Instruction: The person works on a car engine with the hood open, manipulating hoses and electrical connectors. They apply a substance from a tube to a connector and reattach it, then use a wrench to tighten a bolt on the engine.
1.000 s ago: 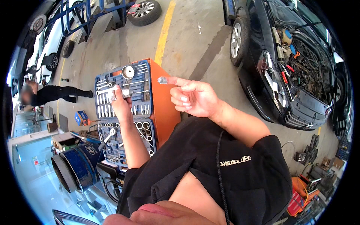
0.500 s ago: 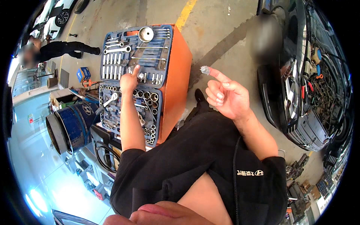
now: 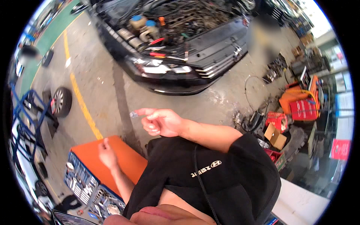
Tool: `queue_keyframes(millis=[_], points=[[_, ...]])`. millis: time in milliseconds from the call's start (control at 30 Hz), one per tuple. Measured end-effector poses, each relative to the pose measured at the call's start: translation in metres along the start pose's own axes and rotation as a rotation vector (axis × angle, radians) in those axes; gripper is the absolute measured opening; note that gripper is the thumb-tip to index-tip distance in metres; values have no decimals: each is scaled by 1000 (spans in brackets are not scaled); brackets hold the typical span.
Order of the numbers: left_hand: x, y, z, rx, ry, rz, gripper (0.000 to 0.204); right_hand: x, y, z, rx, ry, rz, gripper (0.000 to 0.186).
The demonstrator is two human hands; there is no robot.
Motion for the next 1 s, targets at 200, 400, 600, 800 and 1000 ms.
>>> queue_keyframes(millis=[200, 400, 600, 800, 1000], points=[[156, -163, -221, -37, -438, 480, 38, 142, 46, 156, 36, 366, -196, 53], [242, -252, -353, -100, -687, 705, 31, 234, 93, 271, 13, 632, -297, 55], [254, -322, -493, 296, -696, 775, 20, 251, 154, 388, 61, 660, -406, 58], [240, -390, -653, 529, -722, 590, 21, 230, 218, 544, 155, 552, -559, 57], [186, -560, -798, 202, -524, 653, 47, 189, 258, 674, 215, 469, -587, 57]])
Point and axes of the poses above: each hand's wrist, its own x-axis away from the middle knuckle, its own y-axis out of the back of the hand, z = x × y, the point moved 10 cm from there along -x, towards the middle knuckle, and after that the axes turned 12 degrees about y, right-handed, at the moved point
